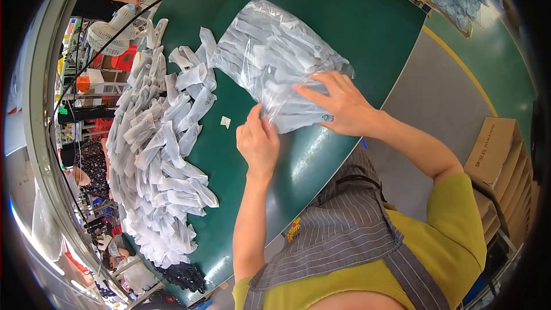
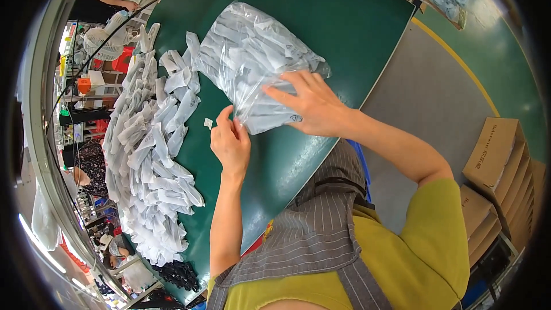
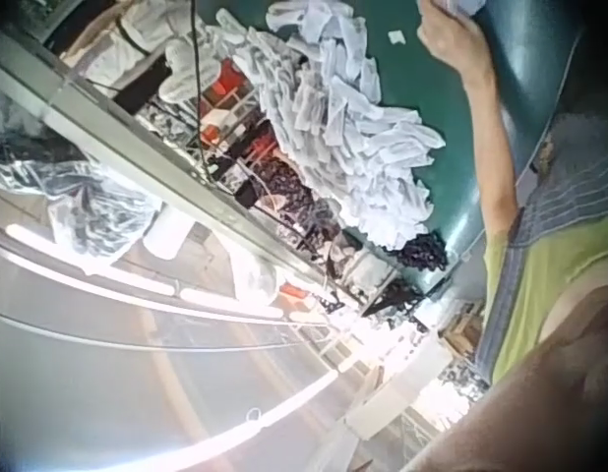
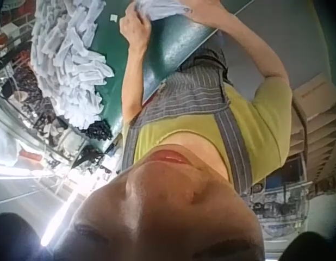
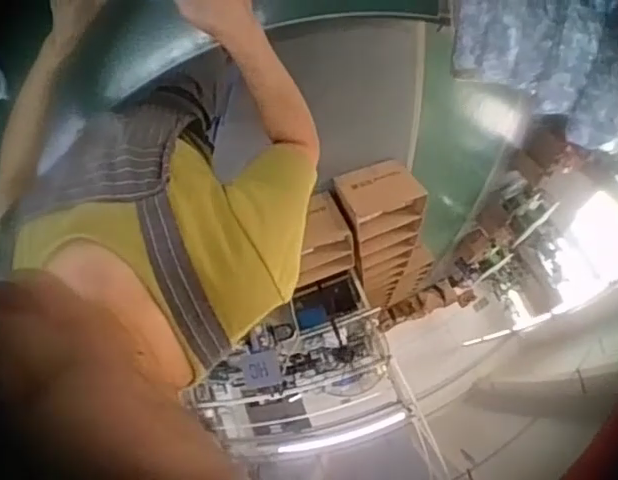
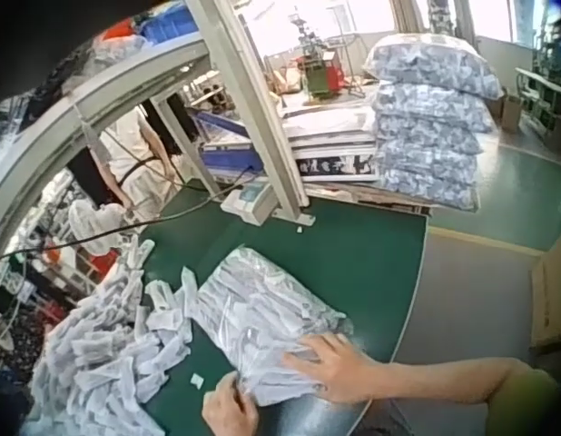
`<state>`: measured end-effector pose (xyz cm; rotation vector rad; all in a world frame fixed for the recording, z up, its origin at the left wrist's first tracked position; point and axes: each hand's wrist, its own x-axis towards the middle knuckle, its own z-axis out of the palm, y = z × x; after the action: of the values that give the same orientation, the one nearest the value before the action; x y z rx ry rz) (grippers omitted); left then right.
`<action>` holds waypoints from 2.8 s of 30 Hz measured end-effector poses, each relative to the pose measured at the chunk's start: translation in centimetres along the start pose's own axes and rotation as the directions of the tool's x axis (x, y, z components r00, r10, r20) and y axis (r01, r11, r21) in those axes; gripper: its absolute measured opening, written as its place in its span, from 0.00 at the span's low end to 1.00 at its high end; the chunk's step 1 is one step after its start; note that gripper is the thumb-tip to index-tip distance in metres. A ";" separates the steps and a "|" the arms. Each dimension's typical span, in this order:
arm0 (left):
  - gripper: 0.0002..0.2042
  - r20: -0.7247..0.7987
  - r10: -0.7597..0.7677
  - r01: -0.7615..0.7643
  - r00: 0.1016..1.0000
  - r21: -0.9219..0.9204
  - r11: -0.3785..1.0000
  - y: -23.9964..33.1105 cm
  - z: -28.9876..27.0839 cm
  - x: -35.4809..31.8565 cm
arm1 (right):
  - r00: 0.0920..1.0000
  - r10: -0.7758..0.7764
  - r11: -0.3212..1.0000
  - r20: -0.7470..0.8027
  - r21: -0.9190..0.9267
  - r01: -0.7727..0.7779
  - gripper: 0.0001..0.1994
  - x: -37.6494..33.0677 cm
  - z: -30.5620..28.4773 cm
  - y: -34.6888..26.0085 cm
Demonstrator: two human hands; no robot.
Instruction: The recorder is sorting and packaging small, individually wrapped components into a larger clear plastic bag on a green assembly line table.
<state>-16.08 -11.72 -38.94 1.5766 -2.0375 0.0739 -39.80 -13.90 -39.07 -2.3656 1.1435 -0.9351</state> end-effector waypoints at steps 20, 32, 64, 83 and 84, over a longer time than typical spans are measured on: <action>0.26 0.088 0.549 -0.447 0.831 -0.481 0.754 5.0 -1.4 0.5 | 0.973 0.091 0.955 -0.213 -0.257 -0.146 0.32 4.3 7.8 -3.0; 0.30 0.216 0.251 -0.222 0.944 -0.150 0.963 6.1 -1.4 2.2 | 0.993 0.086 0.996 0.078 0.020 -0.088 0.14 -2.4 1.2 4.0; 0.13 0.276 -0.271 0.386 0.922 -0.622 0.682 2.5 -1.0 -7.1 | 0.991 0.125 0.990 0.037 0.062 -0.128 0.04 1.0 -0.4 6.8; 0.16 0.786 -0.173 0.804 0.594 -0.585 0.102 6.0 0.8 -7.7 | 0.683 -0.193 0.683 0.704 0.596 -0.422 0.14 3.9 3.5 2.0; 0.15 0.810 -0.157 0.824 0.565 -0.546 0.153 5.6 0.5 -8.0 | 0.751 -0.183 0.657 0.634 0.647 -0.387 0.14 4.2 4.9 2.5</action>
<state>-20.14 -3.22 -41.42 1.4182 -1.1199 -1.7935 -35.91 -18.62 -42.33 -1.6378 0.4405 -0.3230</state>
